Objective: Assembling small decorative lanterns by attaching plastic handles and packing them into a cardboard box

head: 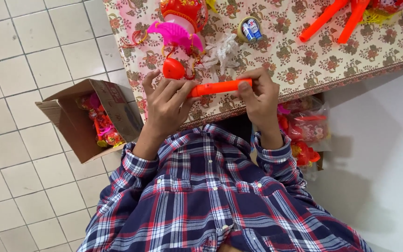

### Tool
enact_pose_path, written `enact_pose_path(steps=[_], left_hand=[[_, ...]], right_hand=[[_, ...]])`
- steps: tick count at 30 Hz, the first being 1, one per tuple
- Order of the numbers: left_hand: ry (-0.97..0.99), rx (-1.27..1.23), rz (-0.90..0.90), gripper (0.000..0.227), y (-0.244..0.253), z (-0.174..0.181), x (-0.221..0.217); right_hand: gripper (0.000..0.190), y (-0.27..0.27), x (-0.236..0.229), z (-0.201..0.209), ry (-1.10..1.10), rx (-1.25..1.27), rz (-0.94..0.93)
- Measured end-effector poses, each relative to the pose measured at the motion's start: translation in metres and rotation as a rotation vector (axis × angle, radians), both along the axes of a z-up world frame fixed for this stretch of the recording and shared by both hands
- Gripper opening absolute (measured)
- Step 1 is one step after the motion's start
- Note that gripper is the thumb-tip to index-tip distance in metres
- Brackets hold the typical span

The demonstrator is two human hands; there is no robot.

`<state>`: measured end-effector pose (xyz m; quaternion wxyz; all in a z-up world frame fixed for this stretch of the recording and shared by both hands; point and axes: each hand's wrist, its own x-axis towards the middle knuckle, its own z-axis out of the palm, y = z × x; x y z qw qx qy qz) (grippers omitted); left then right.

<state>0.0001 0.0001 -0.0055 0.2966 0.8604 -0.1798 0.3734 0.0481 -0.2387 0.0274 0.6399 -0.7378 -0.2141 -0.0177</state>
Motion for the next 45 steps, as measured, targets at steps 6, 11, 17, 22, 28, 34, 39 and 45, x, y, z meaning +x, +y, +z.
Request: enact_pose_path(steps=[6, 11, 17, 22, 28, 34, 39, 45], left_hand=[[-0.006, 0.035, 0.004, 0.029, -0.002, 0.005, -0.001], [0.004, 0.032, 0.023, 0.027, 0.0, 0.002, 0.001], [-0.016, 0.042, 0.011, 0.027, -0.003, 0.003, 0.001], [0.024, 0.043, 0.026, 0.028, -0.001, 0.001, 0.0], [0.041, 0.048, 0.031, 0.028, -0.001, 0.0, 0.0], [0.036, 0.068, 0.033, 0.029, -0.002, -0.001, 0.0], [0.067, 0.062, 0.044, 0.031, -0.001, -0.003, 0.0], [-0.045, 0.104, 0.043, 0.029, -0.002, 0.003, -0.002]], right_hand=[[0.059, -0.003, 0.003, -0.009, 0.011, -0.219, -0.104], [0.031, -0.003, 0.004, 0.0, -0.024, 0.017, 0.021], [0.056, -0.019, 0.013, -0.029, -0.052, -0.208, -0.081], [0.043, -0.005, 0.007, -0.004, -0.025, -0.053, 0.004], [0.034, -0.008, 0.008, -0.001, -0.098, -0.098, -0.011], [0.049, -0.008, 0.008, -0.004, -0.107, -0.245, -0.034], [0.04, -0.008, 0.008, -0.007, -0.115, -0.131, 0.046], [0.035, -0.01, 0.004, -0.011, -0.133, -0.335, 0.032]])
